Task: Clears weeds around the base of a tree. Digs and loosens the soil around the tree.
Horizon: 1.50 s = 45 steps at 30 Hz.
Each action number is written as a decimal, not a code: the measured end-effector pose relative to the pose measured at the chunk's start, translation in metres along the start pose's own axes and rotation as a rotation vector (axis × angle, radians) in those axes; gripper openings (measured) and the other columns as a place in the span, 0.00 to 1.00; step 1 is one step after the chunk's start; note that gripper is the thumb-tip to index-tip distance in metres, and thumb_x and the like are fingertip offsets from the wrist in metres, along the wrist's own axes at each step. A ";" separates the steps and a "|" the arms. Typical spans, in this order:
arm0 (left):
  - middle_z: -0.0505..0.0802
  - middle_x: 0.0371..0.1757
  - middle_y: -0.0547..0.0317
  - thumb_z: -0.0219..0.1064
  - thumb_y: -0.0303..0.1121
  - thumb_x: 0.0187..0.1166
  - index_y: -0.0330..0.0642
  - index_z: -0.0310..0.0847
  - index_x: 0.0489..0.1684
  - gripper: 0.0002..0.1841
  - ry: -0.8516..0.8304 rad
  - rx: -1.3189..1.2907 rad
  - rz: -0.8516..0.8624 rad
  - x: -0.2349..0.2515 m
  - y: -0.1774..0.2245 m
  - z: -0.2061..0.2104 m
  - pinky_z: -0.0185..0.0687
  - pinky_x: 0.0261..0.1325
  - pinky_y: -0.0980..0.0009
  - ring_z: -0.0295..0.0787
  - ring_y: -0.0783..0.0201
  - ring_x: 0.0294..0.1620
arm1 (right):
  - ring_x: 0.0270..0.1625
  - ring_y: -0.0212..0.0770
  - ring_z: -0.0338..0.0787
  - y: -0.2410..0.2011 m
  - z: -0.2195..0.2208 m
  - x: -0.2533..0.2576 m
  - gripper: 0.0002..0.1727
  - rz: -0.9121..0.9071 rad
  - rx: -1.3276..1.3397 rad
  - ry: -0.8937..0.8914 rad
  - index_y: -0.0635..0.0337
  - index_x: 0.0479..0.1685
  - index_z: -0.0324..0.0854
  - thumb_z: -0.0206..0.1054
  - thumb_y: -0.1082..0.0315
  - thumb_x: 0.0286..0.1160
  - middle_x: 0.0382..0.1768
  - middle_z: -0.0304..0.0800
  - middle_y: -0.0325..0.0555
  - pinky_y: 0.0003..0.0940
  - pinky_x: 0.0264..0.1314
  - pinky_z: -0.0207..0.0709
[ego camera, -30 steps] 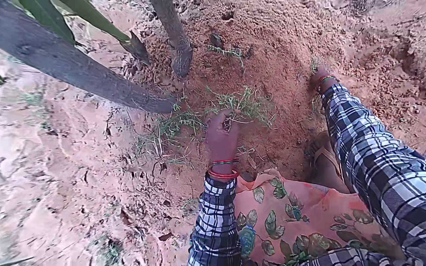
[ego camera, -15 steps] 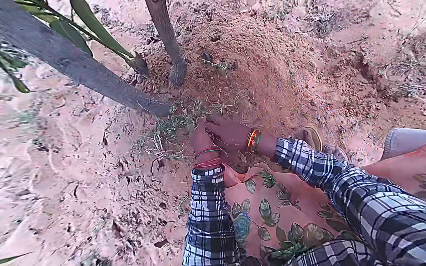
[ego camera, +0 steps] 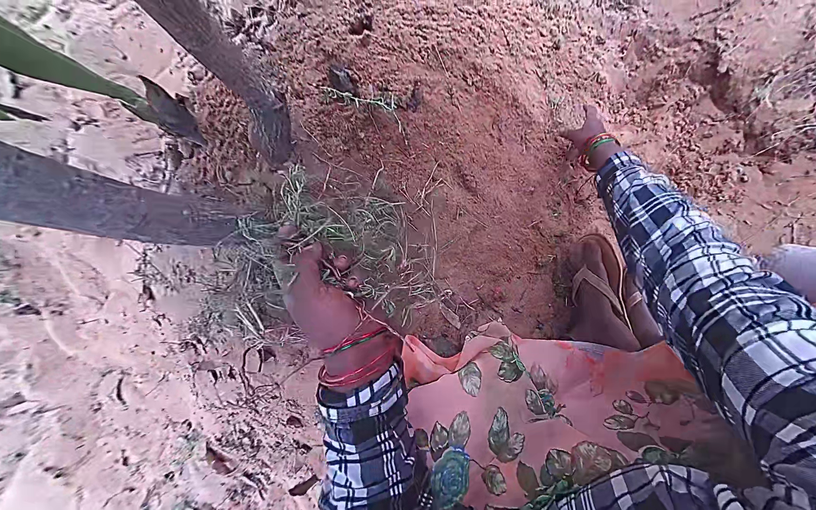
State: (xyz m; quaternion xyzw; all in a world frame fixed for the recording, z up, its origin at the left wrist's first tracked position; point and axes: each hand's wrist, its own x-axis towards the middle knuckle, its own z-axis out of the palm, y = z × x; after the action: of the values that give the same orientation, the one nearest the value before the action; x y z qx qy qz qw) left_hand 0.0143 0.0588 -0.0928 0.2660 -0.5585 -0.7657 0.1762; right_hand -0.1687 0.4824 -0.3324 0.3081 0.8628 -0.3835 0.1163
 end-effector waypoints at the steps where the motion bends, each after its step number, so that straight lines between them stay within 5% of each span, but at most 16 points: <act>1: 0.83 0.24 0.69 0.48 0.28 0.93 0.48 0.76 0.49 0.09 0.029 0.029 -0.011 0.000 -0.003 0.004 0.73 0.17 0.85 0.76 0.78 0.15 | 0.84 0.69 0.73 -0.002 0.005 0.007 0.53 0.020 -0.019 -0.018 0.56 0.98 0.41 0.69 0.45 0.80 0.84 0.67 0.74 0.67 0.83 0.67; 3: 0.84 0.26 0.67 0.52 0.27 0.91 0.46 0.77 0.54 0.08 0.036 0.076 -0.023 0.004 -0.012 0.006 0.74 0.19 0.84 0.78 0.77 0.17 | 0.89 0.65 0.67 -0.022 0.014 0.012 0.50 -0.022 -0.050 -0.087 0.57 0.98 0.42 0.60 0.38 0.86 0.88 0.64 0.68 0.64 0.89 0.58; 6: 0.86 0.29 0.66 0.53 0.26 0.91 0.45 0.74 0.59 0.08 0.022 0.128 -0.019 0.008 -0.018 0.005 0.76 0.19 0.84 0.81 0.77 0.19 | 0.82 0.63 0.77 -0.056 0.037 0.002 0.31 -0.122 -0.052 0.006 0.58 0.85 0.71 0.63 0.57 0.84 0.78 0.79 0.65 0.64 0.84 0.67; 13: 0.88 0.36 0.67 0.57 0.25 0.89 0.44 0.72 0.68 0.14 -0.018 0.183 -0.001 0.005 -0.017 -0.007 0.82 0.28 0.82 0.86 0.77 0.27 | 0.75 0.53 0.85 -0.127 0.067 -0.143 0.25 -0.427 0.230 0.083 0.60 0.75 0.81 0.64 0.74 0.77 0.71 0.86 0.60 0.50 0.81 0.74; 16: 0.90 0.39 0.61 0.57 0.31 0.91 0.42 0.72 0.67 0.12 0.008 0.084 -0.045 0.003 -0.017 -0.010 0.89 0.32 0.74 0.90 0.70 0.30 | 0.69 0.49 0.88 -0.167 0.074 -0.239 0.21 -0.787 0.386 -0.129 0.66 0.73 0.82 0.63 0.70 0.82 0.68 0.88 0.60 0.44 0.76 0.77; 19: 0.87 0.60 0.68 0.53 0.47 0.93 0.51 0.70 0.77 0.20 -0.173 0.019 -0.104 0.000 -0.012 -0.021 0.84 0.65 0.70 0.86 0.74 0.59 | 0.76 0.50 0.85 -0.194 0.072 -0.309 0.20 -1.267 0.179 -0.557 0.60 0.68 0.88 0.62 0.60 0.87 0.70 0.89 0.55 0.51 0.82 0.73; 20: 0.88 0.57 0.67 0.56 0.43 0.92 0.49 0.71 0.74 0.18 -0.140 0.006 -0.106 0.001 -0.012 -0.020 0.85 0.62 0.70 0.87 0.74 0.56 | 0.78 0.49 0.82 -0.196 0.071 -0.317 0.21 -1.324 0.166 -0.628 0.57 0.68 0.89 0.61 0.56 0.88 0.72 0.88 0.53 0.51 0.83 0.71; 22: 0.86 0.43 0.58 0.60 0.26 0.83 0.40 0.70 0.68 0.17 0.022 0.007 -0.080 0.009 -0.014 -0.018 0.87 0.42 0.69 0.86 0.68 0.37 | 0.75 0.45 0.85 -0.181 0.066 -0.306 0.21 -1.206 0.422 -0.575 0.64 0.63 0.90 0.59 0.59 0.88 0.68 0.90 0.55 0.43 0.81 0.75; 25: 0.86 0.52 0.58 0.61 0.22 0.82 0.40 0.67 0.79 0.25 0.028 0.181 0.180 0.006 0.001 -0.026 0.88 0.33 0.74 0.87 0.71 0.33 | 0.70 0.40 0.88 -0.127 0.050 -0.234 0.23 -0.689 0.571 -0.189 0.63 0.73 0.82 0.53 0.59 0.93 0.70 0.88 0.53 0.37 0.73 0.79; 27: 0.85 0.67 0.55 0.61 0.24 0.82 0.35 0.66 0.82 0.27 -0.002 0.508 0.495 0.005 0.015 -0.036 0.85 0.52 0.80 0.86 0.78 0.52 | 0.78 0.48 0.82 -0.076 0.041 -0.182 0.26 -0.369 0.389 -0.005 0.61 0.82 0.74 0.55 0.57 0.93 0.78 0.81 0.56 0.46 0.82 0.72; 29: 0.74 0.84 0.36 0.65 0.27 0.75 0.31 0.61 0.88 0.36 0.037 0.925 0.676 0.014 0.028 -0.044 0.68 0.83 0.59 0.73 0.52 0.83 | 0.83 0.61 0.76 -0.031 0.034 -0.145 0.31 -0.146 0.246 0.027 0.61 0.87 0.67 0.59 0.56 0.90 0.82 0.75 0.64 0.60 0.84 0.67; 31: 0.57 0.90 0.20 0.70 0.40 0.77 0.33 0.44 0.95 0.47 0.006 1.311 0.409 0.022 0.036 -0.050 0.51 0.85 0.29 0.51 0.22 0.89 | 0.84 0.66 0.74 -0.002 0.036 -0.123 0.32 -0.028 0.162 0.046 0.61 0.88 0.66 0.60 0.55 0.89 0.81 0.74 0.67 0.65 0.84 0.65; 34: 0.70 0.83 0.18 0.64 0.63 0.80 0.32 0.63 0.88 0.46 -0.110 1.622 0.072 0.040 0.030 -0.055 0.49 0.76 0.16 0.54 0.18 0.87 | 0.87 0.67 0.69 0.005 0.056 -0.111 0.34 0.015 0.059 0.018 0.61 0.88 0.67 0.54 0.48 0.91 0.83 0.72 0.69 0.67 0.87 0.59; 37: 0.64 0.86 0.20 0.65 0.61 0.81 0.40 0.63 0.89 0.43 -0.087 1.571 0.128 0.030 0.027 -0.049 0.52 0.75 0.16 0.53 0.18 0.87 | 0.90 0.67 0.64 -0.035 0.074 -0.127 0.36 0.000 0.010 0.016 0.57 0.89 0.66 0.50 0.44 0.91 0.87 0.66 0.68 0.70 0.88 0.54; 42: 0.34 0.97 0.35 0.71 0.59 0.72 0.63 0.40 0.99 0.53 0.079 1.363 0.591 0.009 0.023 -0.035 0.50 0.84 0.27 0.35 0.26 0.94 | 0.93 0.73 0.52 -0.127 0.096 -0.215 0.36 -0.220 0.013 -0.061 0.47 0.93 0.63 0.55 0.43 0.88 0.94 0.50 0.63 0.82 0.82 0.52; 45: 0.53 0.90 0.16 0.69 0.45 0.74 0.48 0.80 0.79 0.31 0.050 1.063 1.186 0.001 0.020 -0.018 0.37 0.89 0.31 0.39 0.17 0.91 | 0.90 0.76 0.58 -0.149 0.109 -0.268 0.34 -0.553 -0.073 -0.180 0.40 0.91 0.67 0.58 0.44 0.87 0.93 0.54 0.62 0.86 0.76 0.55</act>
State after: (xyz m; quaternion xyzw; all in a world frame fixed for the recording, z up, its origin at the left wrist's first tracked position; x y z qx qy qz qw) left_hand 0.0242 0.0384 -0.0783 -0.0101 -0.8933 -0.1691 0.4162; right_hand -0.0552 0.2069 -0.2013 0.0214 0.9135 -0.3952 0.0944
